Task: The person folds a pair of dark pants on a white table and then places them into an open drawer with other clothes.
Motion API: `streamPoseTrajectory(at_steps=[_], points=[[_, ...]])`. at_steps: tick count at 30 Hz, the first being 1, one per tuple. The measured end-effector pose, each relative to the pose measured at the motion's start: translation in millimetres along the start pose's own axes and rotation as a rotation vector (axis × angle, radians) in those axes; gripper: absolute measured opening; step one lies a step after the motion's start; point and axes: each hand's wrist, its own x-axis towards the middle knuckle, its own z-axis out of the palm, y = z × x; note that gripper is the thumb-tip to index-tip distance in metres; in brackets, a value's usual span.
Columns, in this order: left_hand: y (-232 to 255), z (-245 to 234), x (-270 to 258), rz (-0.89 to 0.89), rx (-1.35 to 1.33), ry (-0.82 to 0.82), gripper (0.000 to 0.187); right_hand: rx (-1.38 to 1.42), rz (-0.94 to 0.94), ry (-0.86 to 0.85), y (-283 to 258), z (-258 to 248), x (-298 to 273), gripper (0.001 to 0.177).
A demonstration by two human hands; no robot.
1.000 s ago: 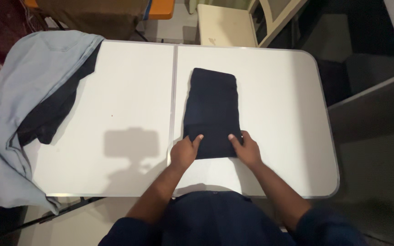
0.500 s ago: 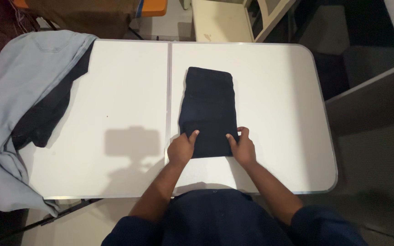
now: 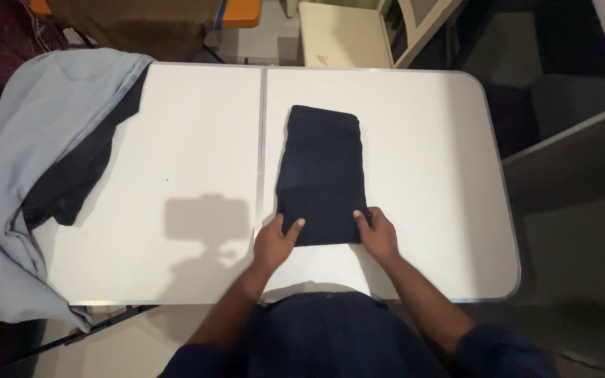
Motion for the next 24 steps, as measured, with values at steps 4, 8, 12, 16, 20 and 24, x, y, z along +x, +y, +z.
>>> streamPoseTrajectory(at_steps=[4, 8, 12, 16, 20, 24], points=[[2, 7, -13, 0.01, 0.021, 0.048, 0.041, -0.017, 0.149, -0.134, -18, -10, 2, 0.065], [-1, 15, -12, 0.11, 0.156, 0.07, 0.035, 0.081, 0.126, -0.233, -21, -21, 2, 0.067], [-4, 19, -13, 0.195, 0.109, 0.175, 0.03, 0.174, 0.087, -0.374, -11, -31, 0, 0.073], [-1, 17, -1, 0.14, 0.105, 0.176, 0.032, 0.206, -0.005, -0.466, -5, -35, 6, 0.065], [6, 14, 8, 0.043, 0.131, 0.098, 0.034, 0.204, 0.037, -0.401, 0, -30, 3, 0.05], [6, 19, 10, 0.035, 0.15, 0.149, 0.033, 0.183, 0.074, -0.3, 1, -18, 1, 0.046]])
